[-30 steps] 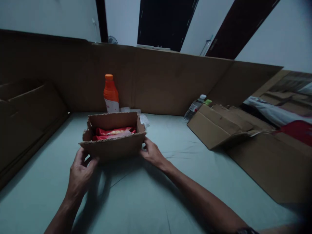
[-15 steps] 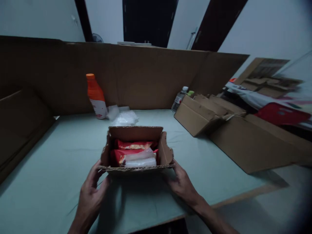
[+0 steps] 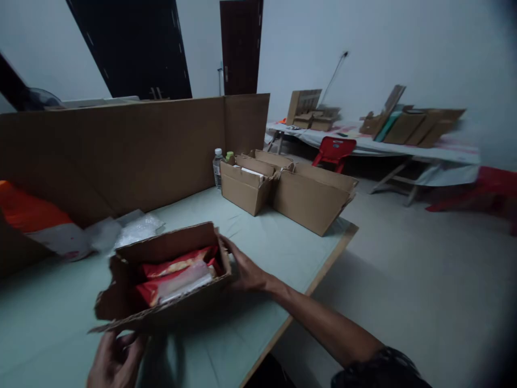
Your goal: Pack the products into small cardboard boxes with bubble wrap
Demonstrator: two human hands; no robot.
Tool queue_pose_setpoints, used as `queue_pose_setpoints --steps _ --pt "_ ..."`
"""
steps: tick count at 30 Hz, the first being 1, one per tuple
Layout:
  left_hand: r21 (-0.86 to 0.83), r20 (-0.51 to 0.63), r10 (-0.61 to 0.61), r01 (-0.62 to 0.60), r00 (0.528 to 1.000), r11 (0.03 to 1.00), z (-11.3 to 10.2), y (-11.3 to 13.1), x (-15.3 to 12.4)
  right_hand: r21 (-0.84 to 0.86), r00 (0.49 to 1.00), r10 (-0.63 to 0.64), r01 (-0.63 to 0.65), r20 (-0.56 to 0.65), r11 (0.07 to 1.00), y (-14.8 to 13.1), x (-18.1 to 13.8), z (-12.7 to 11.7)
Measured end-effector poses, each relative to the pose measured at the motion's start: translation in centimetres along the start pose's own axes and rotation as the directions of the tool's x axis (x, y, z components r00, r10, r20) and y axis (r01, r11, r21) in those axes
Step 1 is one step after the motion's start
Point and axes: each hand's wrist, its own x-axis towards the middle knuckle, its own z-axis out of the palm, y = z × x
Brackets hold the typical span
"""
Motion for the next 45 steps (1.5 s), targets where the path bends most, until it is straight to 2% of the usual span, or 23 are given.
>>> queue_pose_setpoints --steps 3,4,6,9,12,14,16,18,20,24,26,28,29,31,33,35,37,39,42,45 --pt "-0.054 0.156 0.082 -0.074 0.984 0.996 6.4 4.0 1.0 -0.105 0.974 0.104 -0.127 -0.200 0.986 0.1 -5.9 -5.4" --pt "-0.086 0.227 0.117 -0.100 0.967 0.991 8.9 5.2 1.4 -0.127 0.949 0.141 -0.183 -0.283 0.975 0.0 -8.0 -7.4" --pt "-0.190 0.344 0.197 -0.137 0.918 0.972 14.4 7.5 2.1 -0.150 0.865 0.193 -0.291 -0.463 0.945 0.0 -11.7 -11.1" --pt "-0.377 0.513 0.336 -0.145 0.790 0.915 22.6 10.3 2.5 -0.170 0.703 0.180 -0.398 -0.688 0.902 0.2 -15.4 -15.2" --pt "-0.455 0.619 0.427 -0.142 0.660 0.879 29.5 12.0 2.3 -0.199 0.591 0.114 -0.439 -0.799 0.876 0.8 -16.3 -17.2" --pt "-0.458 0.660 0.461 -0.169 0.593 0.873 32.7 12.6 2.3 -0.218 0.540 0.084 -0.470 -0.837 0.855 1.3 -15.7 -17.3" --pt "-0.440 0.676 0.472 -0.203 0.566 0.875 34.8 12.8 2.8 -0.236 0.509 0.069 -0.509 -0.858 0.828 1.8 -14.8 -16.9" --pt "-0.411 0.685 0.470 -0.238 0.557 0.880 35.7 12.7 3.7 -0.252 0.511 0.069 -0.531 -0.857 0.809 2.3 -13.9 -16.3" --pt "-0.370 0.701 0.463 -0.278 0.543 0.886 35.8 12.2 4.8 -0.270 0.537 0.067 -0.523 -0.841 0.809 2.9 -13.2 -15.8" --pt "-0.288 0.752 0.454 -0.382 0.477 0.878 33.9 10.5 5.4 -0.272 0.555 0.078 -0.520 -0.828 0.810 4.2 -13.7 -14.8" --pt "-0.269 0.767 0.463 -0.433 0.443 0.860 32.0 9.3 4.6 -0.229 0.548 0.150 -0.561 -0.823 0.796 4.6 -15.0 -13.7" --pt "-0.241 0.769 0.481 -0.505 0.421 0.829 29.4 8.0 3.2 -0.233 0.574 0.217 -0.607 -0.789 0.760 4.8 -16.7 -12.1" --pt "-0.207 0.773 0.485 -0.560 0.409 0.802 27.9 7.4 2.4 -0.273 0.608 0.224 -0.615 -0.762 0.740 4.7 -17.5 -11.2" --pt "-0.104 0.798 0.467 -0.677 0.380 0.729 24.6 6.4 0.8 -0.406 0.716 0.193 -0.573 -0.671 0.712 4.4 -18.6 -9.2" --pt "-0.010 0.832 0.422 -0.749 0.362 0.663 21.2 5.7 -0.6 -0.537 0.836 0.154 -0.467 -0.526 0.703 3.9 -18.6 -7.1" --pt "0.027 0.838 0.397 -0.756 0.374 0.655 17.8 5.0 -1.7 -0.623 0.930 0.133 -0.331 -0.344 0.709 3.5 -17.2 -4.9" --pt "0.052 0.819 0.396 -0.741 0.415 0.669 14.2 4.1 -2.3 -0.665 0.985 0.089 -0.167 -0.149 0.728 3.1 -14.7 -2.2" --pt "0.095 0.784 0.390 -0.715 0.482 0.693 10.2 2.8 -2.9 -0.663 0.999 0.017 0.014 0.041 0.748 2.4 -11.6 1.2" --pt "0.203 0.681 0.378 -0.657 0.628 0.726 3.4 0.3 -3.7 -0.603 0.951 -0.110 0.270 0.288 0.750 0.6 -7.4 7.3" --pt "0.358 0.457 0.410 -0.586 0.789 0.727 -4.9 -1.7 -3.5 -0.507 0.854 -0.212 0.463 0.476 0.727 -1.5 -4.8 13.7"
